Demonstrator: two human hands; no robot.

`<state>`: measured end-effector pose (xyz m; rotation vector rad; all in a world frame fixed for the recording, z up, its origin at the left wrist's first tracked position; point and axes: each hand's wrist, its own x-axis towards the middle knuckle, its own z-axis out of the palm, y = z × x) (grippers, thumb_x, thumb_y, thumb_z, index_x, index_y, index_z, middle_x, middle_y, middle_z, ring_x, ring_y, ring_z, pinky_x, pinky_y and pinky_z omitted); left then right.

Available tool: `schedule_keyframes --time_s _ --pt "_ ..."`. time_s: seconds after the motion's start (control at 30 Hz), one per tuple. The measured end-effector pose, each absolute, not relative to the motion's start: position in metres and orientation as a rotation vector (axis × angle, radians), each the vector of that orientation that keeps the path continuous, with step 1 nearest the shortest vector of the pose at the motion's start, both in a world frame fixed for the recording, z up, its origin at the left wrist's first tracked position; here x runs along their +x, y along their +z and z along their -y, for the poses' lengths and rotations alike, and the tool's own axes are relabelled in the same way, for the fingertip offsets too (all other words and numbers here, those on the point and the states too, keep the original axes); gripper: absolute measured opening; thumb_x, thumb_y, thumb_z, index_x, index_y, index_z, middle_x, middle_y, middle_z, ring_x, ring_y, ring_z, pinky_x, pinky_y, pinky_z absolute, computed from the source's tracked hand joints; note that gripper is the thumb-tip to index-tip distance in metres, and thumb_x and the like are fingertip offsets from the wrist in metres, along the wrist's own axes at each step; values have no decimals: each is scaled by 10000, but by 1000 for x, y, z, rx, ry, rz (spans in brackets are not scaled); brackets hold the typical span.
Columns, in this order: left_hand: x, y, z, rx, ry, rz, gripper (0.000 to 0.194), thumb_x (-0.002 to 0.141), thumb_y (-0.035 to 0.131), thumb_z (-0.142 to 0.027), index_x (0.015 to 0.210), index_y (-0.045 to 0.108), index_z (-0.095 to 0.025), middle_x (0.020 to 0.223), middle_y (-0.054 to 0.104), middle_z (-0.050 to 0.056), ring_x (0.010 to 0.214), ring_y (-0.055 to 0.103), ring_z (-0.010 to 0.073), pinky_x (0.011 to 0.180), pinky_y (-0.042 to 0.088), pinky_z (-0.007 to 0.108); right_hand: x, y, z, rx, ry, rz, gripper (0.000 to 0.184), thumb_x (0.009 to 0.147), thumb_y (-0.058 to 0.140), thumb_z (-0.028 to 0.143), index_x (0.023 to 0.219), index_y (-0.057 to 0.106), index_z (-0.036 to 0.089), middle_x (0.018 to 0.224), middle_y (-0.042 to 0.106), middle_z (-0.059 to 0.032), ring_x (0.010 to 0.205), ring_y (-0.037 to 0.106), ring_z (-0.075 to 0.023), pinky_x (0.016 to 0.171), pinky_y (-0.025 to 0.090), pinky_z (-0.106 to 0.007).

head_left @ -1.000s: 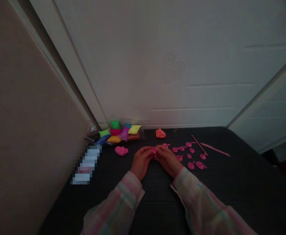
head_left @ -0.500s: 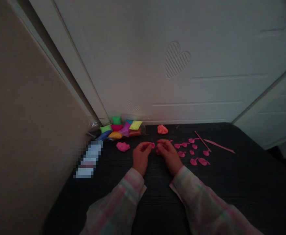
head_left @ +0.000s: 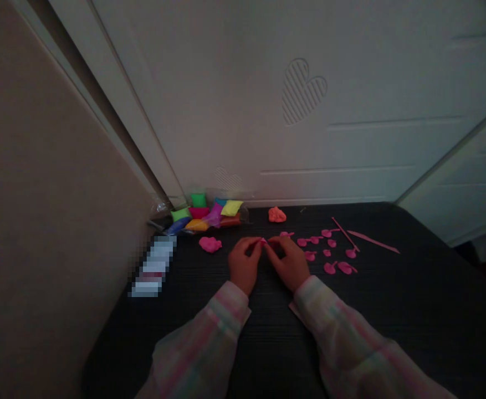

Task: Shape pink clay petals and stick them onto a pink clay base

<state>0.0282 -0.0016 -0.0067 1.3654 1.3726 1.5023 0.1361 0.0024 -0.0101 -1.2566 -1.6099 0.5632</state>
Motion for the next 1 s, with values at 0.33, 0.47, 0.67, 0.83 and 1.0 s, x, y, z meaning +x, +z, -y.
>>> schedule_keyframes --time_s 0.33,0.47,0.67,0.83,1.0 --pt "30 -4 6 1589 1524 -1395 110 648 524 -216 712 610 -187 729 573 28 717 514 130 686 383 239 138 -9 -1 -1318 404 1731 144 703 432 253 776 539 188 692 556 -36 624 496 -138 592 369 -266" --pt "30 -5 6 1499 1494 -1370 104 636 537 -222 709 594 -175 730 570 22 710 515 128 684 388 252 138 -10 -2 -1305 356 1750 145 709 420 243 770 533 175 697 560 -37 645 506 -141 609 383 -266" --pt "29 -8 0 1013 1406 -1120 185 623 550 -207 803 564 -168 754 559 11 645 502 91 600 390 223 139 -8 -3 -1307 442 1711 145 720 410 235 774 526 167 714 566 -36 646 510 -134 590 389 -251" --pt "28 -10 -5 749 1278 -887 192 604 579 -197 784 592 -132 706 567 15 613 485 65 609 375 203 140 -7 -4 -1262 580 1706 146 720 414 244 774 525 165 695 556 -25 625 496 -122 575 384 -240" --pt "28 -10 -5 716 1291 -831 106 600 585 -165 693 596 -115 670 568 9 623 488 60 612 368 184 140 -6 -3 -1247 655 1689 145 715 426 267 756 521 165 658 536 -11 593 478 -111 548 375 -231"
